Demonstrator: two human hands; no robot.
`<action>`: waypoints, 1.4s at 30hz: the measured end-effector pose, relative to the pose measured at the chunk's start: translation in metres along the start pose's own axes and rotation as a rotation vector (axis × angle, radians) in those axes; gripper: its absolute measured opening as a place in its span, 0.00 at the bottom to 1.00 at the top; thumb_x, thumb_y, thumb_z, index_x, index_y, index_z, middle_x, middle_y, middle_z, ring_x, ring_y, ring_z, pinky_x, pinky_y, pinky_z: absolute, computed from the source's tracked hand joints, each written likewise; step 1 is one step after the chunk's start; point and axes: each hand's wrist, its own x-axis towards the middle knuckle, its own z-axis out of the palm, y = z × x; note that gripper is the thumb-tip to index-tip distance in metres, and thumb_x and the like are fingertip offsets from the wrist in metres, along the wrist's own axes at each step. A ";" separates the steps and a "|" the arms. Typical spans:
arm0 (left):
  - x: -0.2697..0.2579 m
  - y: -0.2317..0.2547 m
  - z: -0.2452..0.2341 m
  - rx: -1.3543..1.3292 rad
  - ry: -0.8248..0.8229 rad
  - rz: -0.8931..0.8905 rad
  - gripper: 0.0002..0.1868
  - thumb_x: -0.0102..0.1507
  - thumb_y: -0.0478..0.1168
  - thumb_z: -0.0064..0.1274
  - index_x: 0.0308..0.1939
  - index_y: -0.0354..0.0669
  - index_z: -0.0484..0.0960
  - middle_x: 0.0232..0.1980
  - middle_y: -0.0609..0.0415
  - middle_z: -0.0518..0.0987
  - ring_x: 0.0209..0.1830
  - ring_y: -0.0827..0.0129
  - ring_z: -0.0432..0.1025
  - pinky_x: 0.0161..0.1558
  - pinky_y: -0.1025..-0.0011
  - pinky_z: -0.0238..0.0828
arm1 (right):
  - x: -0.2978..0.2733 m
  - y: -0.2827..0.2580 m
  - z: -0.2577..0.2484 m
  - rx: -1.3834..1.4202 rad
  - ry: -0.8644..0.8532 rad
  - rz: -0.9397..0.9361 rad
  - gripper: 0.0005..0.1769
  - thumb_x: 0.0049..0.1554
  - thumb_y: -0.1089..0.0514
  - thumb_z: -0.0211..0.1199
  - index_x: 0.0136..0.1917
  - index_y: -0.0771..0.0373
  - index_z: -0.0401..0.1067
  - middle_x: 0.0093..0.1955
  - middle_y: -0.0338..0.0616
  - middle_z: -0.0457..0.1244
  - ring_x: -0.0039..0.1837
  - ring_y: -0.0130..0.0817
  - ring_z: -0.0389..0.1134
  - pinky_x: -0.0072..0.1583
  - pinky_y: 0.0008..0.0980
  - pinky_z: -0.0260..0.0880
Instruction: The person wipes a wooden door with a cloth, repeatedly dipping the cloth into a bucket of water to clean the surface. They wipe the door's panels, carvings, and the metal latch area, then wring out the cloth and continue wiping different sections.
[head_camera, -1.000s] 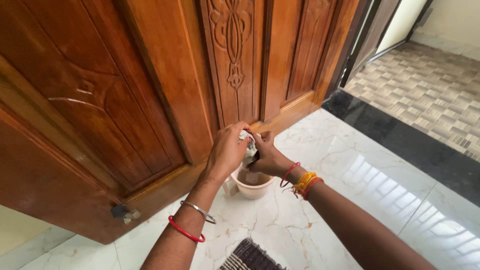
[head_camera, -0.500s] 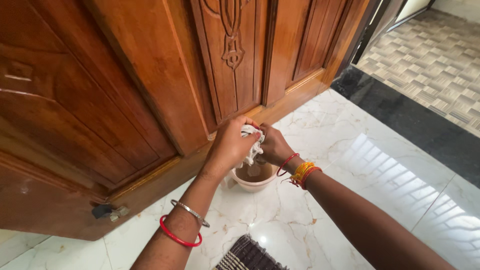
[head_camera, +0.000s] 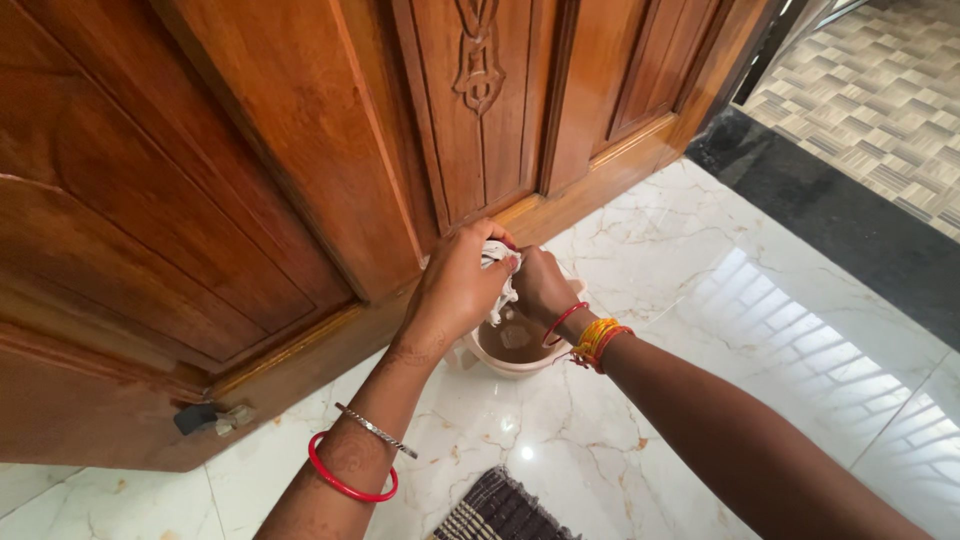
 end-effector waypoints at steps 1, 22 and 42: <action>0.001 0.000 0.000 0.000 -0.011 -0.031 0.10 0.60 0.38 0.58 0.43 0.38 0.81 0.42 0.45 0.83 0.43 0.59 0.79 0.47 0.64 0.74 | 0.002 0.001 0.002 0.065 -0.008 0.066 0.06 0.54 0.66 0.60 0.44 0.71 0.75 0.35 0.57 0.69 0.40 0.45 0.73 0.41 0.42 0.70; 0.013 -0.050 0.016 0.033 -0.003 0.108 0.20 0.50 0.32 0.65 0.44 0.37 0.78 0.44 0.44 0.81 0.48 0.54 0.77 0.49 0.62 0.72 | -0.006 -0.019 -0.017 0.175 -0.298 0.238 0.26 0.47 0.55 0.72 0.56 0.70 0.72 0.47 0.54 0.70 0.49 0.42 0.72 0.49 0.37 0.71; 0.000 -0.007 0.034 0.096 -0.091 -0.155 0.23 0.56 0.37 0.63 0.53 0.33 0.75 0.47 0.38 0.82 0.50 0.49 0.79 0.48 0.60 0.77 | -0.056 -0.074 -0.059 -0.329 0.075 -0.218 0.40 0.38 0.63 0.76 0.65 0.53 0.70 0.52 0.51 0.62 0.56 0.54 0.63 0.55 0.54 0.62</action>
